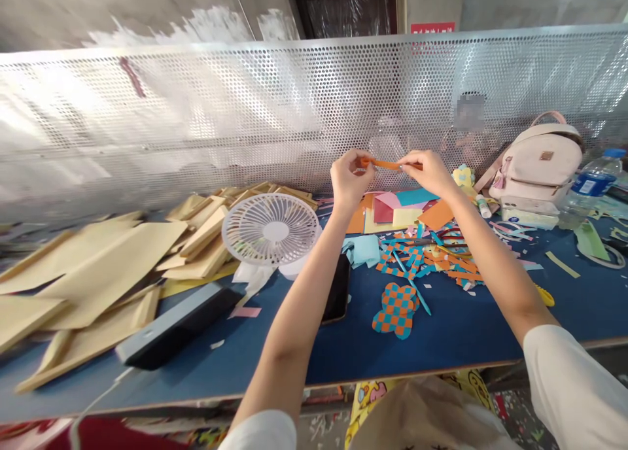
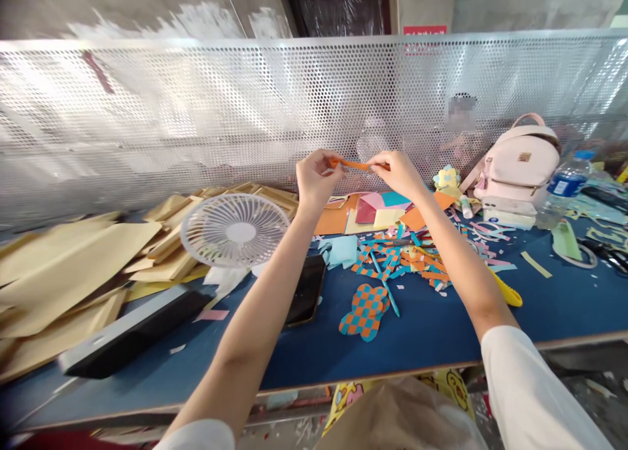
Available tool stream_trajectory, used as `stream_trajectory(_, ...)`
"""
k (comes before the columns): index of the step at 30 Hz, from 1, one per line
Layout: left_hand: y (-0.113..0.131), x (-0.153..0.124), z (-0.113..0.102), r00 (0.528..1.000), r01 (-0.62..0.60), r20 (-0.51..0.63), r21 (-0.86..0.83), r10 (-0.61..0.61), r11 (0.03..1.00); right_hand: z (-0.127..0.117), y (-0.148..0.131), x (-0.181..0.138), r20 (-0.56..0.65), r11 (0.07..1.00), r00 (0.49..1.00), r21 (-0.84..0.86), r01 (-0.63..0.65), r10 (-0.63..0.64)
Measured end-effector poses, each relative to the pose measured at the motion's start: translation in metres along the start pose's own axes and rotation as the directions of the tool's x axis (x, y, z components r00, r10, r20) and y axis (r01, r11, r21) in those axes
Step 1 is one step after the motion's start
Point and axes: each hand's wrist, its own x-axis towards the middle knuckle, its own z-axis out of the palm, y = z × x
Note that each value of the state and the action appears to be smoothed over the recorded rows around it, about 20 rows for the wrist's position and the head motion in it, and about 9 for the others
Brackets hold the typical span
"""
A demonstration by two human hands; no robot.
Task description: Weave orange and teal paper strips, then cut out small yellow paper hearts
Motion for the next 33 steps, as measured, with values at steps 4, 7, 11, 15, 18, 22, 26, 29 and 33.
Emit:
stream_trajectory(4,-0.001,0.0,-0.001,1.0,-0.009,-0.02,-0.015,0.009,1.0,-0.001,0.002,-0.001,-0.008,1.0,1.0,-0.009,-0.001,0.001)
stream_trajectory(7,-0.002,0.001,-0.001,1.0,0.0,-0.026,-0.035,-0.001,0.999,-0.003,0.004,-0.001,-0.021,1.0,1.0,-0.01,-0.002,0.002)
stream_trajectory(11,-0.002,0.0,-0.002,0.998,-0.008,-0.055,-0.012,0.007,1.0,-0.004,0.007,0.0,-0.042,1.0,0.999,-0.011,0.0,0.0)
stream_trajectory(15,-0.002,0.0,-0.004,0.997,-0.021,-0.075,-0.002,0.02,1.0,-0.006,0.009,-0.001,-0.066,1.0,0.998,-0.028,0.011,-0.013)
stream_trajectory(18,-0.005,0.001,-0.007,0.998,-0.024,-0.055,-0.011,0.024,1.0,-0.007,0.011,-0.001,-0.083,0.999,0.996,-0.045,0.008,-0.012)
stream_trajectory(22,-0.009,0.002,-0.009,0.998,-0.051,-0.039,0.0,0.051,0.999,-0.009,0.014,-0.001,-0.104,0.999,0.995,-0.047,-0.007,0.002)
stream_trajectory(26,-0.012,0.003,-0.009,0.997,-0.051,-0.055,0.014,0.052,0.999,-0.01,0.015,-0.001,-0.104,0.997,0.995,-0.072,-0.003,-0.005)
stream_trajectory(29,-0.013,0.003,-0.009,0.996,-0.049,-0.073,0.019,0.05,0.999,-0.01,0.014,-0.001,-0.11,0.997,0.994,-0.073,0.005,-0.013)
stream_trajectory(33,-0.013,0.003,-0.008,0.992,-0.054,-0.117,-0.004,0.053,0.999,-0.011,0.012,-0.002,-0.099,0.996,0.995,-0.092,0.009,-0.018)
